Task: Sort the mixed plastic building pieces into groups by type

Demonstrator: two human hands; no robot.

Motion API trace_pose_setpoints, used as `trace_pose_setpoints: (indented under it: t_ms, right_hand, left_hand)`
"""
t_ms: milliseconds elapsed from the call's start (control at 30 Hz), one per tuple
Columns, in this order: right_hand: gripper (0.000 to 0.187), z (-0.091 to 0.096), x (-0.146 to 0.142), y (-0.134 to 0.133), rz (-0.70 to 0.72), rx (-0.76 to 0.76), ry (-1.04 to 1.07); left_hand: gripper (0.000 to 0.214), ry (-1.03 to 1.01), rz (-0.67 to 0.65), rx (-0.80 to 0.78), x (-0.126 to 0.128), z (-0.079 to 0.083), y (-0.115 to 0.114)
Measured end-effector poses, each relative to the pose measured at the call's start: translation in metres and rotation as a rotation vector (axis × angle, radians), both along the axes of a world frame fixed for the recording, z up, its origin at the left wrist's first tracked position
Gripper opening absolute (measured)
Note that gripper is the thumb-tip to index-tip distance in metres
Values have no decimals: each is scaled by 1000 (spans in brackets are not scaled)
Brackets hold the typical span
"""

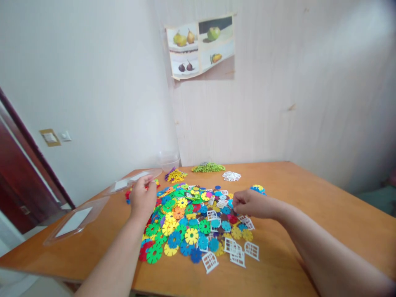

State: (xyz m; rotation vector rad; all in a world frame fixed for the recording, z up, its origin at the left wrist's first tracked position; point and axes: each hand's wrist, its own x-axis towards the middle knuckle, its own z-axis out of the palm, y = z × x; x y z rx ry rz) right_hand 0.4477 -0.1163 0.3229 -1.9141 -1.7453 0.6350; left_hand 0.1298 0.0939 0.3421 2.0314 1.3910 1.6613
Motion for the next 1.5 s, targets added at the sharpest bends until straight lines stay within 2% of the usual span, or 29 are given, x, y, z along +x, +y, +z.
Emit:
trace_pose_setpoints:
  t_ms: [100, 267, 367, 467, 600, 733, 900, 1100, 1200, 1300, 1400, 1500]
  right_hand:
    - [18, 3, 0, -3, 19, -59, -20]
    - [32, 1, -8, -4, 39, -76, -93]
    - [26, -1, -12, -3, 34, -54, -145]
    - [14, -4, -14, 0, 9, -24, -145]
    - [7, -8, -21, 8, -90, 66, 108]
    - [14, -10, -40, 19, -182, 170, 402]
    - [25, -12, -60, 26, -179, 243, 618]
    - [38, -15, -71, 29, -100, 301, 775]
    - [41, -17, -74, 29, -78, 358, 706]
    - [42, -23, -72, 29, -146, 509, 400]
    - [40, -31, -62, 31, -218, 652, 57]
    - [37, -36, -52, 34, -238, 764, -90]
  left_hand:
    - [27, -25, -167, 46, 34, 5, -26]
    - [21, 50, -395, 123, 75, -2, -58]
    - [19, 141, -478, 201, 87, -7, -69]
    - [16, 226, -503, 261, 93, -10, -77]
    - [15, 348, -544, 313, 94, -14, -89]
    - [25, 430, -628, 360, 94, -18, -99]
    - [36, 472, -709, 310, 93, -22, -102]
    - [28, 454, -697, 258, 92, -26, -98]
    - [21, 403, -645, 258, 89, -26, -95]
    - [21, 307, -566, 227, 83, -23, -85]
    - [20, 118, -476, 101, 70, -18, -64]
    - [20, -98, -359, -56, 51, -14, -34]
